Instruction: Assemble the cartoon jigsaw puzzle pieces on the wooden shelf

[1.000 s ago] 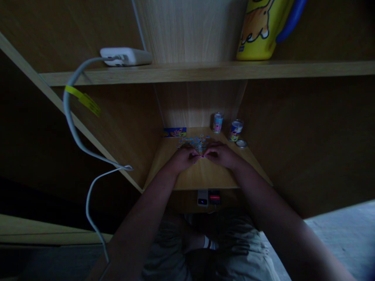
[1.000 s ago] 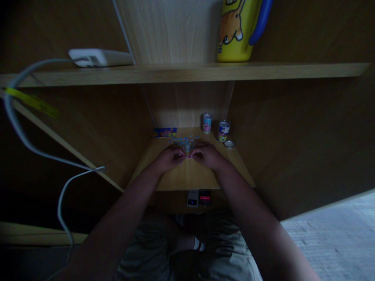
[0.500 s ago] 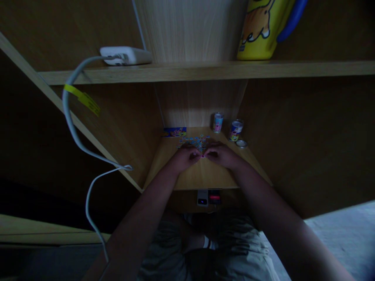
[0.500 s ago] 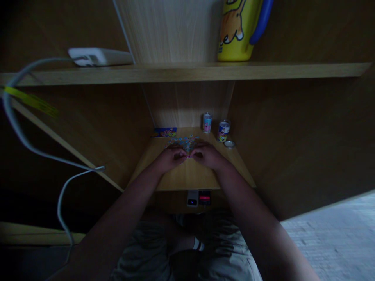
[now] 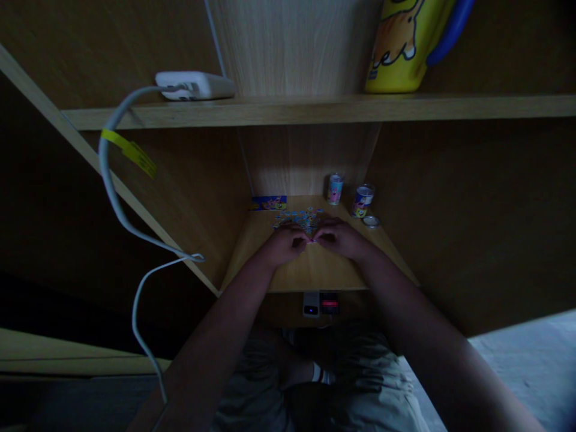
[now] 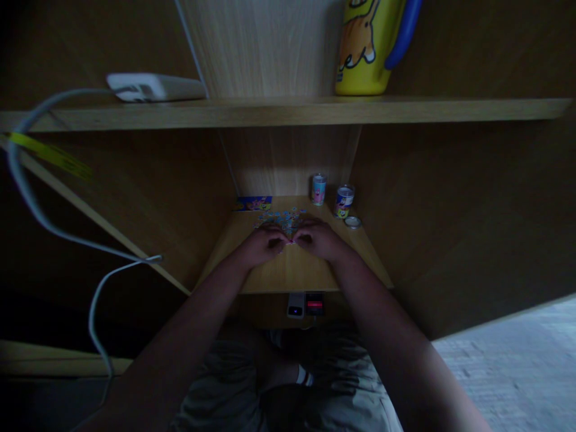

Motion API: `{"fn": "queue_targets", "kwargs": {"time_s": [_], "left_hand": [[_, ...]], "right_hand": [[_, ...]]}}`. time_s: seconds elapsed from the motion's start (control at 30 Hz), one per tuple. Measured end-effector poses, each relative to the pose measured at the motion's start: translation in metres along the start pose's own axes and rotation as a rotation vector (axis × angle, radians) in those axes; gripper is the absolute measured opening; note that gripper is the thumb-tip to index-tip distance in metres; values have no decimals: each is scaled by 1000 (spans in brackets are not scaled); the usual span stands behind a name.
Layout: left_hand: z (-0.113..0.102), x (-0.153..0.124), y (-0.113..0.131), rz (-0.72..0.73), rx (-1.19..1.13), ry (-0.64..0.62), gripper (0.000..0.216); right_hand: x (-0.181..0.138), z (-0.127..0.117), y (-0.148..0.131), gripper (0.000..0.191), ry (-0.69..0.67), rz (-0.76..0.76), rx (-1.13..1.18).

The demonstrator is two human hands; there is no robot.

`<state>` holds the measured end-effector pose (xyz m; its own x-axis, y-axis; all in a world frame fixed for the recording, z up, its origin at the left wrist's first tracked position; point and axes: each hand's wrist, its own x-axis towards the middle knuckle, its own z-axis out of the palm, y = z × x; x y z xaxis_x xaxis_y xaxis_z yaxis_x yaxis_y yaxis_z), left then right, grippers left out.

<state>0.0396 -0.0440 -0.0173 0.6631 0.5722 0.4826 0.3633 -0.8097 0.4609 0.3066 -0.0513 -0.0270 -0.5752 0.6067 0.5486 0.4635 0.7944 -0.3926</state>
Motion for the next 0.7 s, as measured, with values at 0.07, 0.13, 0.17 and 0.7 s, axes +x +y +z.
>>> {"fn": "queue_targets", "kwargs": {"time_s": [0.07,0.13,0.17,0.7], "left_hand": [[0,-1,1,-28,-7,20,26],[1,-1,1,-46,-19,37,27],[1,-2,1,-46,-28,43,27],[0,-1,17,-9,-109,-9,31]], "right_hand": [[0,0,0,13,7,1,-6],[-1,0,2,12,16,6,-5],[-2,0,3,12,21,15,-2],[-1,-1,2,9,32,107,5]]}}
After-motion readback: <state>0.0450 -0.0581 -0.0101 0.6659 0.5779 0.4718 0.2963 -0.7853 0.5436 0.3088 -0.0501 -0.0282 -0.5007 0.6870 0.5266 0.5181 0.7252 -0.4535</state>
